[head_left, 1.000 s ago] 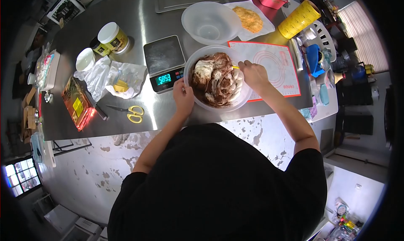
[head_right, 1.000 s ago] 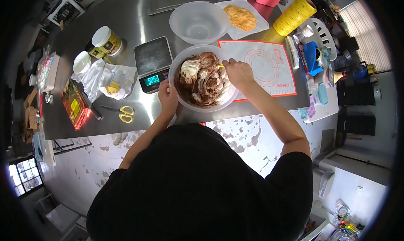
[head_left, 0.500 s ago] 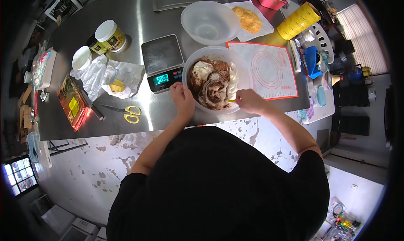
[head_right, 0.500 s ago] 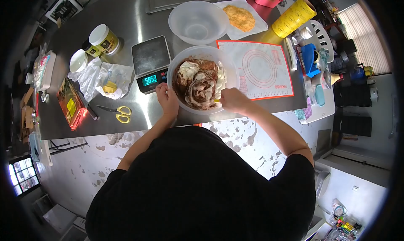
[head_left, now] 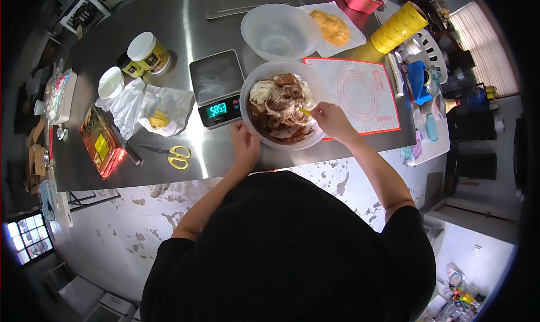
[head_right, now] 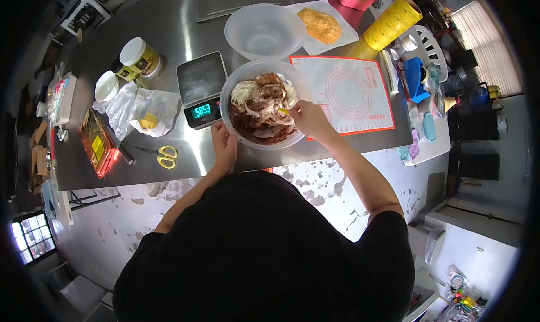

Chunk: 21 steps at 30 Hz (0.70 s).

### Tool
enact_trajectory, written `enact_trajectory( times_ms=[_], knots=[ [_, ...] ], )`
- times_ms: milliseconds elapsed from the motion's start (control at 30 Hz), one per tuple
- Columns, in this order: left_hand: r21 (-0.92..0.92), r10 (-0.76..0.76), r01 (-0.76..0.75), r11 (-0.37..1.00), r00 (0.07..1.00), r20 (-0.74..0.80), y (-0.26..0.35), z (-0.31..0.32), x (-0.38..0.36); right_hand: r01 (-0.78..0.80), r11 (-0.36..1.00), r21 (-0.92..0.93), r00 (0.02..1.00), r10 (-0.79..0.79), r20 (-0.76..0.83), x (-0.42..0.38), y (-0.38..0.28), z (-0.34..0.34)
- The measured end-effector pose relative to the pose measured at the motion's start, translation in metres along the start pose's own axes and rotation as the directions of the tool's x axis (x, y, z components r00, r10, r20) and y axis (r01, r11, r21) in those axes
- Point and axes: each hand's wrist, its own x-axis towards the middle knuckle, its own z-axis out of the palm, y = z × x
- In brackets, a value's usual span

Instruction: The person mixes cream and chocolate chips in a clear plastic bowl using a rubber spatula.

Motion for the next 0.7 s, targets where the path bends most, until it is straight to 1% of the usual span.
enact_trajectory(
  times_ms=[67,100,133,200,233,300,333,367,400,433,467,500,567,633,667,700],
  knots=[
    [0.017,0.014,-0.015,1.000,1.000,0.024,-0.001,0.000,-0.001,0.045,0.979,-0.197,0.997,-0.057,-0.054,0.001,-0.013,-0.009],
    [0.018,0.016,-0.017,1.000,0.999,0.029,-0.001,-0.001,-0.002,0.120,0.932,-0.343,0.982,-0.163,-0.097,0.005,-0.010,-0.008],
    [0.006,-0.006,0.005,1.000,0.999,0.036,0.000,-0.001,-0.002,0.118,0.933,-0.339,0.982,-0.161,-0.102,0.009,-0.007,-0.010],
    [-0.004,-0.023,0.023,1.000,0.999,0.050,0.002,-0.001,-0.001,0.145,0.800,-0.582,0.959,-0.259,-0.118,0.014,-0.006,-0.013],
    [-0.013,-0.045,0.046,0.999,0.998,0.051,0.003,-0.001,-0.001,0.141,0.803,-0.579,0.958,-0.258,-0.124,0.017,-0.005,-0.014],
    [-0.018,-0.064,0.065,0.998,0.996,0.060,0.007,-0.003,0.000,0.138,0.687,-0.714,0.951,-0.294,-0.100,0.020,0.000,-0.015],
    [-0.049,-0.069,0.073,0.996,0.995,0.076,0.008,-0.005,0.001,0.132,0.691,-0.711,0.950,-0.293,-0.107,0.019,0.000,-0.014],
    [-0.080,-0.074,0.081,0.993,0.993,0.091,0.010,-0.005,0.002,0.127,0.660,-0.740,0.962,-0.263,-0.070,0.017,-0.001,-0.014],
    [-0.080,-0.069,0.077,0.994,0.993,0.094,0.010,-0.008,0.002,0.124,0.627,-0.769,0.972,-0.231,-0.032,0.015,-0.001,-0.012],
    [-0.059,-0.088,0.097,0.993,0.985,0.146,0.010,-0.011,0.001,0.122,0.629,-0.768,0.972,-0.233,-0.036,0.013,-0.001,-0.010],
    [-0.037,-0.107,0.116,0.993,0.975,0.196,0.011,-0.014,0.001,0.117,0.660,-0.742,0.987,-0.159,0.013,0.011,-0.002,-0.007],
    [-0.035,-0.102,0.112,0.993,0.975,0.197,0.010,-0.015,0.001,0.108,0.691,-0.715,0.994,-0.088,0.066,0.009,-0.004,-0.005],
    [0.037,-0.031,0.023,0.999,0.967,0.253,0.007,-0.017,0.001,0.112,0.715,-0.690,0.994,-0.075,0.083,-0.001,-0.012,-0.005],
    [0.042,-0.027,0.017,0.999,0.965,0.262,0.005,-0.018,0.000,0.111,0.755,-0.646,0.990,-0.025,0.141,-0.008,-0.016,-0.006],
    [0.046,-0.026,0.014,0.999,0.963,0.269,0.003,-0.018,-0.001,0.112,0.755,-0.646,0.990,-0.026,0.141,-0.013,-0.017,-0.005],
    [0.045,-0.025,0.013,0.999,0.963,0.268,0.002,-0.019,-0.002,0.104,0.788,-0.607,0.984,0.006,0.177,-0.018,-0.019,-0.005]
  ],
)
